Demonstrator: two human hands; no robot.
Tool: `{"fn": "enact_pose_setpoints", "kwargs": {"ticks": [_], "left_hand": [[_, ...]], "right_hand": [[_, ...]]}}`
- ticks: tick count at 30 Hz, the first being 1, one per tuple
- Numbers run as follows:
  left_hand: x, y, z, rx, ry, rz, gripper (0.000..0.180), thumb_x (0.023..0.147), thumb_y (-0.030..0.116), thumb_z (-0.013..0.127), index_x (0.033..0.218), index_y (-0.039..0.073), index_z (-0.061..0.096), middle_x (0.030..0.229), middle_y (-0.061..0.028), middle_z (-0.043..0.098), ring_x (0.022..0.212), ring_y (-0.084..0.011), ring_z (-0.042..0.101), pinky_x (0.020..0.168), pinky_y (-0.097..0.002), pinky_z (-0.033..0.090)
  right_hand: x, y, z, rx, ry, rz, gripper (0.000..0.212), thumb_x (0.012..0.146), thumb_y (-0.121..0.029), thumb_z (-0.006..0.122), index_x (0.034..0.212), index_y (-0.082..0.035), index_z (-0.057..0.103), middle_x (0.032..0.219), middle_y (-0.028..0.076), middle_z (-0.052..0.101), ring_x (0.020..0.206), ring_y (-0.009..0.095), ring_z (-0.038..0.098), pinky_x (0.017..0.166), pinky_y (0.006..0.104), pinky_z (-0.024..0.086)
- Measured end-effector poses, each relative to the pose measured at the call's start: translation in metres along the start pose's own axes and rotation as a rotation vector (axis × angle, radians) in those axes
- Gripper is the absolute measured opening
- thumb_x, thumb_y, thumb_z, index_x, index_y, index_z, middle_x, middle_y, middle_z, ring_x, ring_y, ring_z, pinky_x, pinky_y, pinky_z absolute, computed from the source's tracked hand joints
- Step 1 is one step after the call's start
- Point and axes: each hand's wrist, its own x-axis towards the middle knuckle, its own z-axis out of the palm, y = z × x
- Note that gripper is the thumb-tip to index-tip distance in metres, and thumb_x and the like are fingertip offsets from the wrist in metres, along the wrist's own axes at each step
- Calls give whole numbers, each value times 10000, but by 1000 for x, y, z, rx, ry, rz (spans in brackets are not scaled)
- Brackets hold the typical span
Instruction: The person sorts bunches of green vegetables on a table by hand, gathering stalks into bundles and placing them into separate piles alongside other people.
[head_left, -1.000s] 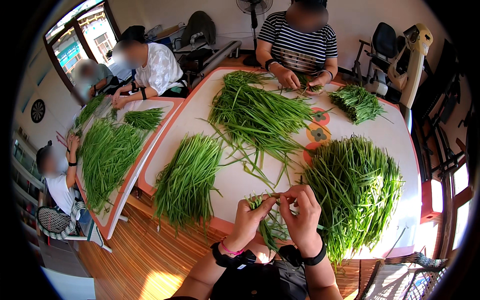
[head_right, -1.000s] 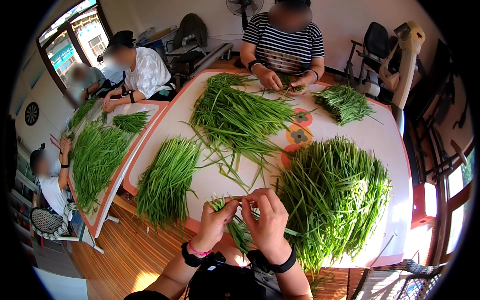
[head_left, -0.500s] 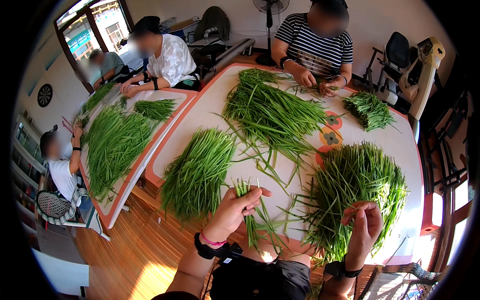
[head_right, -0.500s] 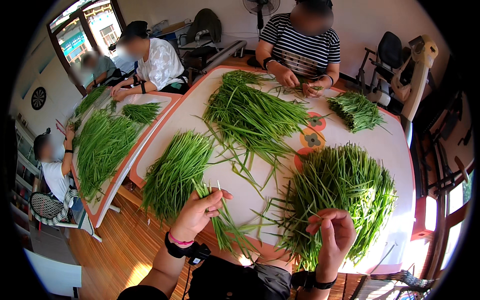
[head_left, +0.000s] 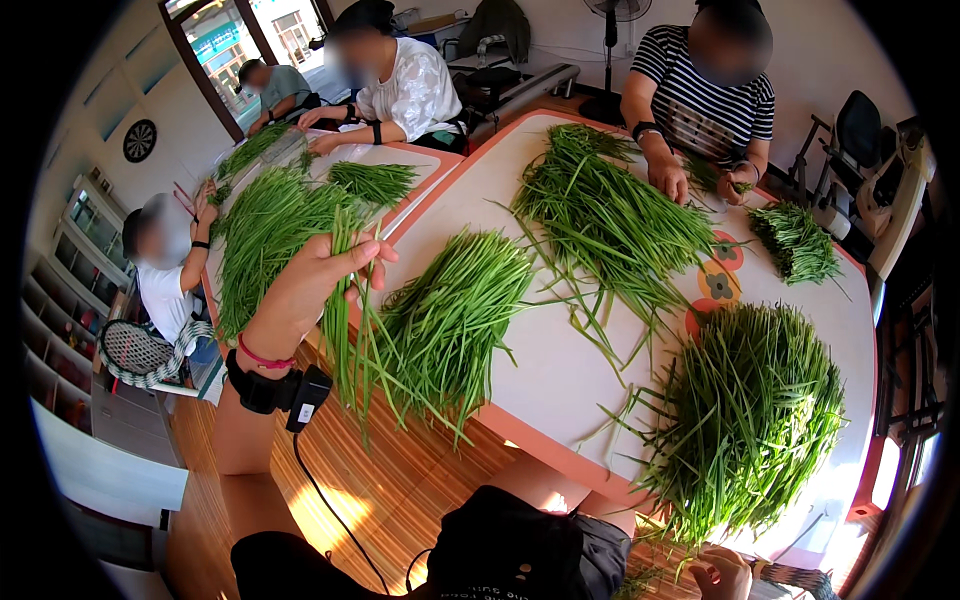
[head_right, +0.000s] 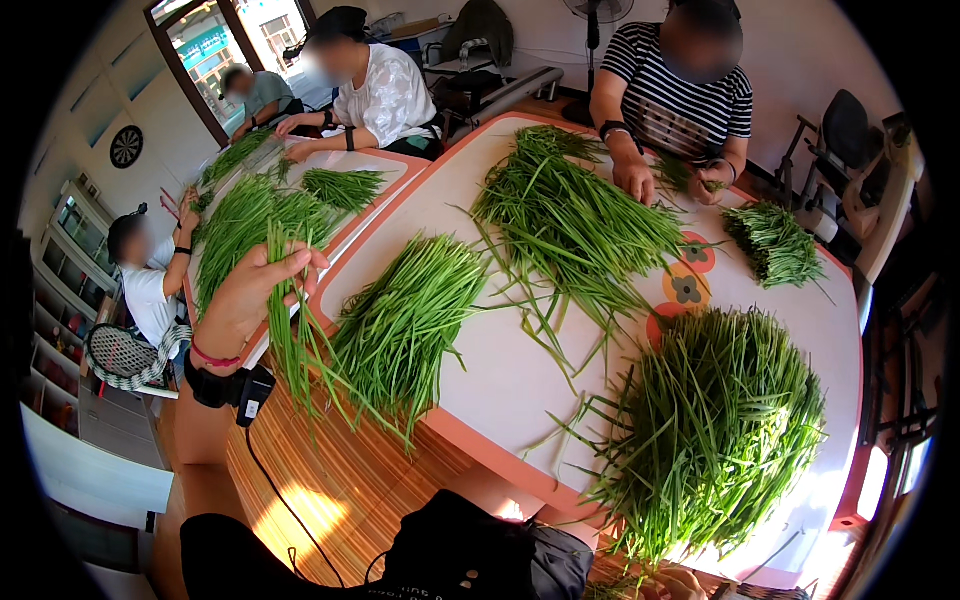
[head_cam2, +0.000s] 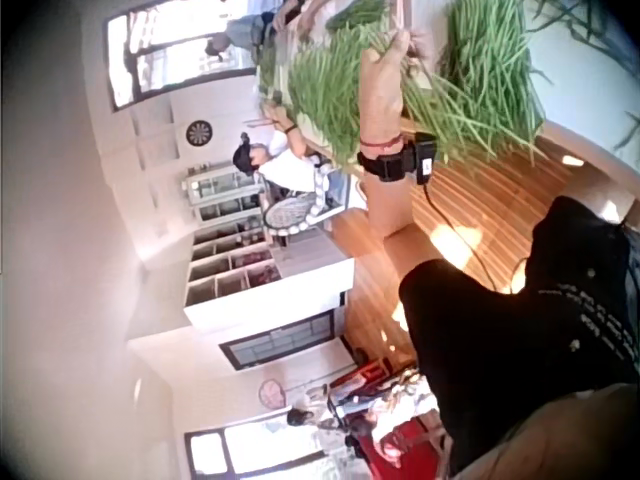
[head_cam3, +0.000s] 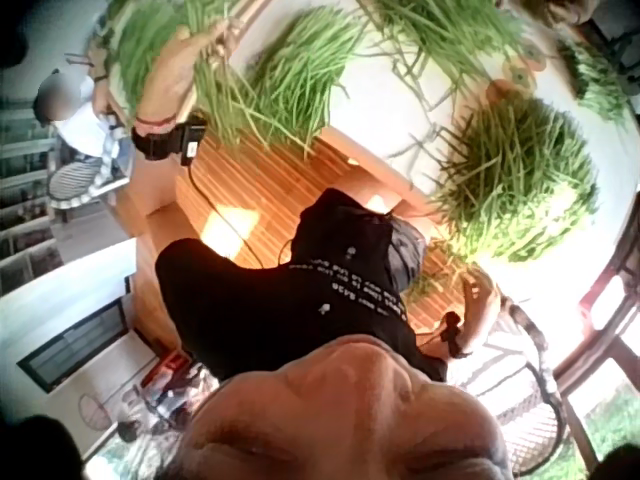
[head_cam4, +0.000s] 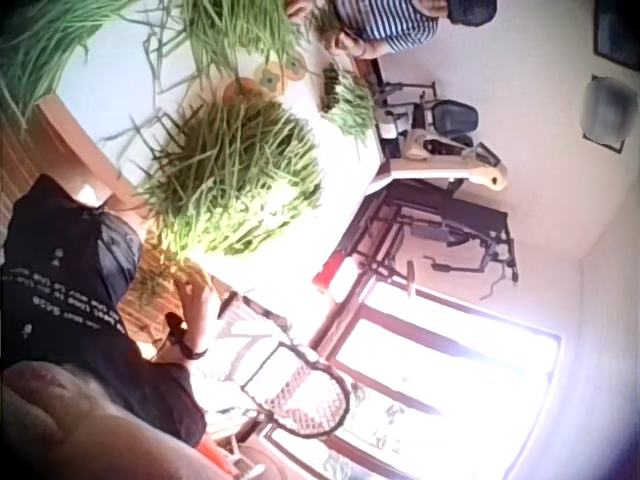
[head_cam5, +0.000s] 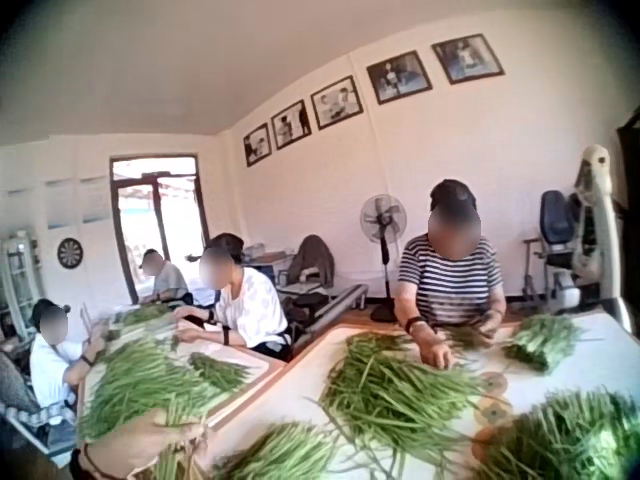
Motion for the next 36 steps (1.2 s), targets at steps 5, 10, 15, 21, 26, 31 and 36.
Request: {"fn": "enact_pose_setpoints", "kwargs": {"ticks": [5,10,15,21,26,31,36], "left_hand": [[60,-31,-42,257,41,-196,225,890,196,520,936,-1,621,645,-18,557,579,-92,516,485,-213,349],[119,-112,-46,296,84,-366,170,832,125,576,888,-28,623,614,-51,567,507,-119,529,399,-239,333],[177,-184,-23,273,115,-387,160,790,92,587,839,-60,587,632,-85,586,484,-156,547,473,-285,404],[219,-236,-1,334,278,-48,171,804,129,609,855,-33,624,670,-68,618,545,-144,556,515,-307,444],[232,-243,-10,198,299,-228,847,721,442,724,1281,-73,353,1276,-207,446,1200,-292,415,979,-379,331],[198,-162,23,-398,298,83,480,892,211,544,1279,-29,393,1318,-183,428,1110,-201,490,962,-321,365],[129,-66,99,-1420,-165,65,429,865,-80,426,1287,-52,350,1379,-172,338,806,-75,525,907,-249,455]], "right_hand": [[17,-9,9,-110,-38,74,143,782,-158,663,876,-50,662,846,112,648,624,228,598,582,308,477],[18,8,24,-265,155,-4,248,814,-251,633,654,-71,577,662,104,568,568,279,532,493,361,410],[-3,18,39,-1019,359,-30,453,849,-598,456,771,-159,538,572,-47,423,470,78,431,414,237,349],[6,-13,39,-358,226,197,293,763,-203,665,904,-8,498,804,137,513,797,299,519,697,361,423],[16,-9,27,-150,70,374,323,788,-264,645,938,2,538,853,158,552,841,314,544,740,373,446],[52,-27,-18,-95,390,263,227,746,-249,699,656,-78,580,578,37,530,488,219,548,451,319,405],[118,-37,-40,59,512,131,208,759,-209,693,887,-76,598,758,15,613,569,134,598,498,281,447]]}}
